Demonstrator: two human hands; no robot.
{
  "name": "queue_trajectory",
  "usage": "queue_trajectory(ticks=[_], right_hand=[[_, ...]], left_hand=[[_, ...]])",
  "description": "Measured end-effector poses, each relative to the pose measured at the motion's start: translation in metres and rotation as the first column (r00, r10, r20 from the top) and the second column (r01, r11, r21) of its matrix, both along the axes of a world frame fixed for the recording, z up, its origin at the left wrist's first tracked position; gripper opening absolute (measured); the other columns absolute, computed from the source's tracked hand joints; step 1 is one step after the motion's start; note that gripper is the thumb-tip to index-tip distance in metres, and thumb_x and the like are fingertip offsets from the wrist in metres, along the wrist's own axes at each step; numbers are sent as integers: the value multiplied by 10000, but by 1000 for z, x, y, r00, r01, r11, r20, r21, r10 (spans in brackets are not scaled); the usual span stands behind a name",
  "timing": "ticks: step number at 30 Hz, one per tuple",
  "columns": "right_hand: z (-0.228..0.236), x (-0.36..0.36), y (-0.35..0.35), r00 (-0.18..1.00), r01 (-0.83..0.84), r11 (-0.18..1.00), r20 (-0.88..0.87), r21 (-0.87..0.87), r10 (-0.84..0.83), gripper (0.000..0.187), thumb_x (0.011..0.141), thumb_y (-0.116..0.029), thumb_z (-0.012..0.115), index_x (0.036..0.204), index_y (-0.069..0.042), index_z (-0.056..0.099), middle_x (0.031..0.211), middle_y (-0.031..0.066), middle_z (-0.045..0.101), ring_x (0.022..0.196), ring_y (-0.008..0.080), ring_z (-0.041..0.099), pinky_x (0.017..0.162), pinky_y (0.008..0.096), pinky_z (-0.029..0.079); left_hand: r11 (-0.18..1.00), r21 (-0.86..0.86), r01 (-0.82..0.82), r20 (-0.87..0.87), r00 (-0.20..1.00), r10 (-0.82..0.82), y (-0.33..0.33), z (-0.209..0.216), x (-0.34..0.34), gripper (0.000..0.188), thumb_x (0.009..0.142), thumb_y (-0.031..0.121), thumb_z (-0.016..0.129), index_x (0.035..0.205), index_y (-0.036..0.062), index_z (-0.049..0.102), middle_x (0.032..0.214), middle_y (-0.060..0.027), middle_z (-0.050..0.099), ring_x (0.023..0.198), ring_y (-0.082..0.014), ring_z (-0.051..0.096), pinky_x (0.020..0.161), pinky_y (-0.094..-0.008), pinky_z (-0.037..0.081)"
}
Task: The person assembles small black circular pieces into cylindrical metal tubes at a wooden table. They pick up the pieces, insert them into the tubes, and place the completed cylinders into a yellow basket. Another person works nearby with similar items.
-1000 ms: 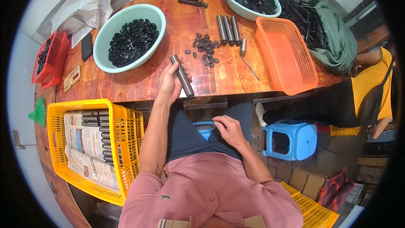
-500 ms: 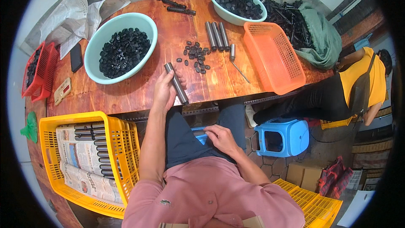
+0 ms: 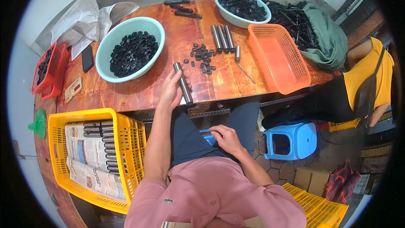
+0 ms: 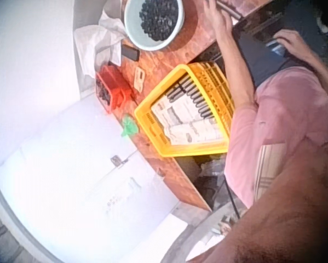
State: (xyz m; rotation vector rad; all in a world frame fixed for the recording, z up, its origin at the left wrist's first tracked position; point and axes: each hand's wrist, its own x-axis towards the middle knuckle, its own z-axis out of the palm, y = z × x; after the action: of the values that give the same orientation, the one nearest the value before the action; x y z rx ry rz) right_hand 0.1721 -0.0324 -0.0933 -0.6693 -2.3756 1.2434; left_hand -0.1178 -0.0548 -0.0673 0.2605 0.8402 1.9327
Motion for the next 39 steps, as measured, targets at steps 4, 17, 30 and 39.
queue_trajectory(ticks=[4, 17, 30, 39], right_hand=[[1, -1, -1, 1000, 8, 1000, -2, -21, -8, 149, 917, -64, 669, 1045, -11, 726, 979, 167, 725, 892, 355, 709, 789, 395, 562], [-4, -1, 0, 997, 14, 997, 75, -70, -9, 147, 918, -80, 671, 1035, -15, 733, 968, 180, 727, 886, 354, 712, 787, 386, 555], [12, -20, 19, 1000, 25, 999, 16, -22, -24, 145, 922, -51, 664, 1036, -4, 740, 942, 166, 729, 846, 305, 715, 751, 355, 555], [45, -67, 77, 984, 2, 875, -158, 484, 85, 286, 818, 9, 736, 1102, -14, 706, 1189, 170, 670, 1046, 348, 656, 894, 424, 522]], left_hand=[[1000, -5, 31, 73, 997, -30, -3, -4, -3, 317, 1078, 296, 496, 1289, 62, 533, 952, -94, 599, 831, -225, 626, 743, -385, 551], [998, 61, 23, 84, 996, -28, -1, -20, -8, 310, 1078, 276, 473, 1257, 37, 554, 1082, -127, 658, 904, -233, 646, 793, -424, 560], [992, 124, 35, 132, 990, -51, -1, -12, -9, 375, 1072, 275, 500, 1386, 70, 507, 1094, -116, 640, 916, -235, 635, 793, -401, 545], [996, 87, 24, 186, 982, -40, -1, -6, -8, 380, 1067, 273, 508, 1382, 60, 512, 1064, -121, 639, 918, -242, 635, 814, -406, 542]])
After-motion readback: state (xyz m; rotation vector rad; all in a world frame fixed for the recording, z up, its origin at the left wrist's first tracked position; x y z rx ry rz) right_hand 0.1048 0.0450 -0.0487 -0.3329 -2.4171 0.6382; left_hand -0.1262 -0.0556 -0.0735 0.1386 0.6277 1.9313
